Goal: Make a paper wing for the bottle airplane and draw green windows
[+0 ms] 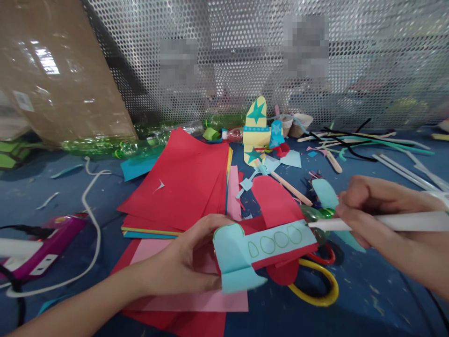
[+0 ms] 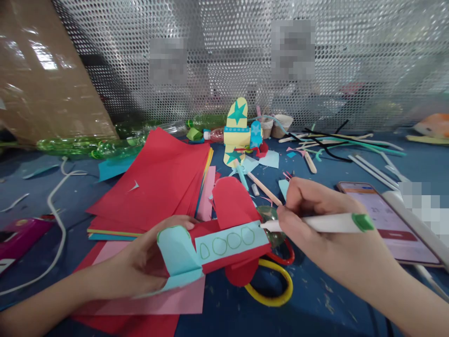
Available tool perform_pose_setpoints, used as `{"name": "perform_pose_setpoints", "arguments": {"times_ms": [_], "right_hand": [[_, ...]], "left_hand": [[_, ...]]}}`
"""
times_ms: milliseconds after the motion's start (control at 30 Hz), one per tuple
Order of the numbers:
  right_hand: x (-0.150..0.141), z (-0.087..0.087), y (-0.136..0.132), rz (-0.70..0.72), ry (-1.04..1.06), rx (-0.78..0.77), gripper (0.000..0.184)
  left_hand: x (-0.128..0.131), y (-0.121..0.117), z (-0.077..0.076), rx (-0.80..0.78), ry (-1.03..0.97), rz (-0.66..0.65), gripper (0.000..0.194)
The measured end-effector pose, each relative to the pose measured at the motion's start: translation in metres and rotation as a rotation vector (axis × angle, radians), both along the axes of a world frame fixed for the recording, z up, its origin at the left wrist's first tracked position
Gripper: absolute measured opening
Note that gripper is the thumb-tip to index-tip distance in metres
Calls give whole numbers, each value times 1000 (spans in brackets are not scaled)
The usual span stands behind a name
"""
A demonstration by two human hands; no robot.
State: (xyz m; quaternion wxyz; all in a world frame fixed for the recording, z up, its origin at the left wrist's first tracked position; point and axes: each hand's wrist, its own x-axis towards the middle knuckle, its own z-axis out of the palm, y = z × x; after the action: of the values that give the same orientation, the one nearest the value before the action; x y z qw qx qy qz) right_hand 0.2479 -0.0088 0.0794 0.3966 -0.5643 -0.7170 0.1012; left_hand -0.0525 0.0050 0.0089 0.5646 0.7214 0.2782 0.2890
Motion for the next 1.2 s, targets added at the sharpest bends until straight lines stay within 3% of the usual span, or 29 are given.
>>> {"name": "perform_pose_setpoints", "arguments": {"times_ms": [367, 800, 1067, 1200], "right_hand": [[-4, 6, 0, 15, 23, -8, 24], [5, -15, -1, 68, 58, 1, 24], [-7, 3, -2, 39, 35, -94, 20], [-2, 1, -6, 101, -32, -61, 21]], "left_hand": [[1, 2, 1, 49, 23, -10, 66], [3, 2, 6, 15, 78, 3, 63], [1, 2, 5, 67, 71, -4, 64], [0, 3, 2, 88, 61, -11, 69]]}}
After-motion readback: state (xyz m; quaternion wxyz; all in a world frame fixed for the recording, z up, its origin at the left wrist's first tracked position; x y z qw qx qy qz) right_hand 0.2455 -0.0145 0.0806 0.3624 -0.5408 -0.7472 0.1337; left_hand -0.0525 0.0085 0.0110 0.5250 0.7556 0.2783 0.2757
